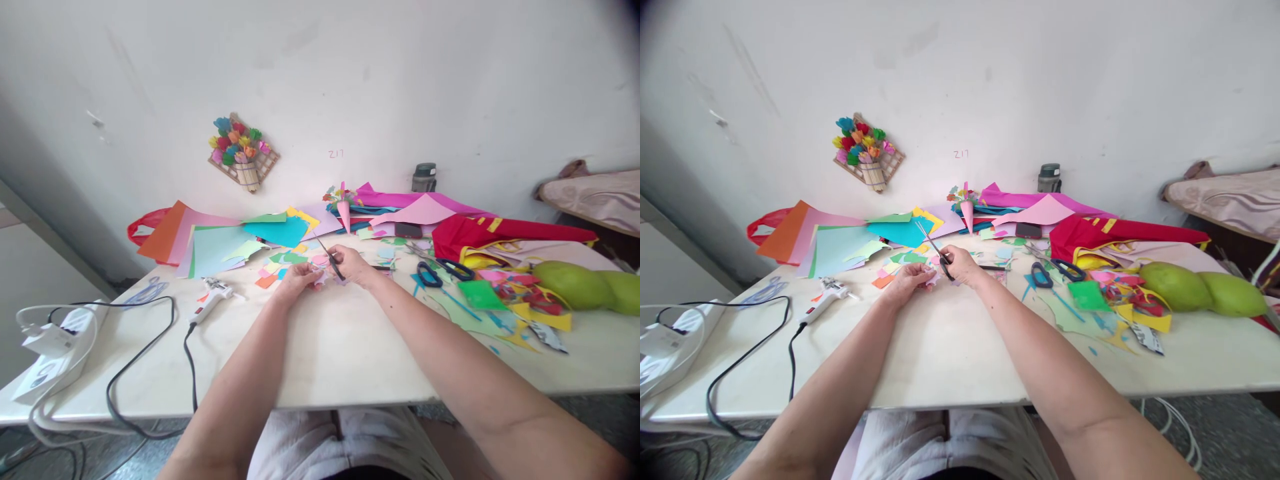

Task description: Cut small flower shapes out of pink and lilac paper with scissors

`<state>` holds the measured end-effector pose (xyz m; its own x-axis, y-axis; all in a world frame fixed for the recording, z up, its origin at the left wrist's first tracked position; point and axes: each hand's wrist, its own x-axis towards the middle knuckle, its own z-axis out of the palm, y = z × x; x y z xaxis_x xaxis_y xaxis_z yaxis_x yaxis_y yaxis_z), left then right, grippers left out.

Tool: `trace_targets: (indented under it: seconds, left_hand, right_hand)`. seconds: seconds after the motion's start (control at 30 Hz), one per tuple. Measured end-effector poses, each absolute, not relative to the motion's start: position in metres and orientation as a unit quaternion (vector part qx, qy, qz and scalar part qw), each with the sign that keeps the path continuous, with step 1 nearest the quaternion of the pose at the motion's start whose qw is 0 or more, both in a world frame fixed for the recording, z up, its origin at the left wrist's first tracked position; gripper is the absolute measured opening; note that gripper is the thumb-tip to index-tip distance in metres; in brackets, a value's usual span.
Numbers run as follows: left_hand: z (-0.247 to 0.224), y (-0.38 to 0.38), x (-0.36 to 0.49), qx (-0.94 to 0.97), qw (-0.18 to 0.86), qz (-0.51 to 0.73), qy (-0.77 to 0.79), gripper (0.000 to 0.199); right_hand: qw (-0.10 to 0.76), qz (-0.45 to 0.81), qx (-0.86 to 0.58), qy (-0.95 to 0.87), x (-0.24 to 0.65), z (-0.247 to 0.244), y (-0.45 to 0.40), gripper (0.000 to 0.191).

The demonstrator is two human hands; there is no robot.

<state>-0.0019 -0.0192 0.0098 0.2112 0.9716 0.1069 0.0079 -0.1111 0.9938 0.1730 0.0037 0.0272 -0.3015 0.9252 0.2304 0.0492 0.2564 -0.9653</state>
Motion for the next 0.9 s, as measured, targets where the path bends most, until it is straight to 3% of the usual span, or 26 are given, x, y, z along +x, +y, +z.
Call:
trace_targets:
  seconds: [0.63,0.9]
  left_hand:
    - [0.003,-0.012,-0.005,0.549,0.529,0.499,0.413,0.043]
    - [0.004,-0.011,-0.005,0.537,0.518,0.523,0.412,0.049]
  right_hand:
    - [0.478,0.497,-0.39,-0.611,0.168,0.025,0.004,0.035]
    - [0.418,0.531,-0.407,-0.614,0.173,0.032,-0.003,0.028]
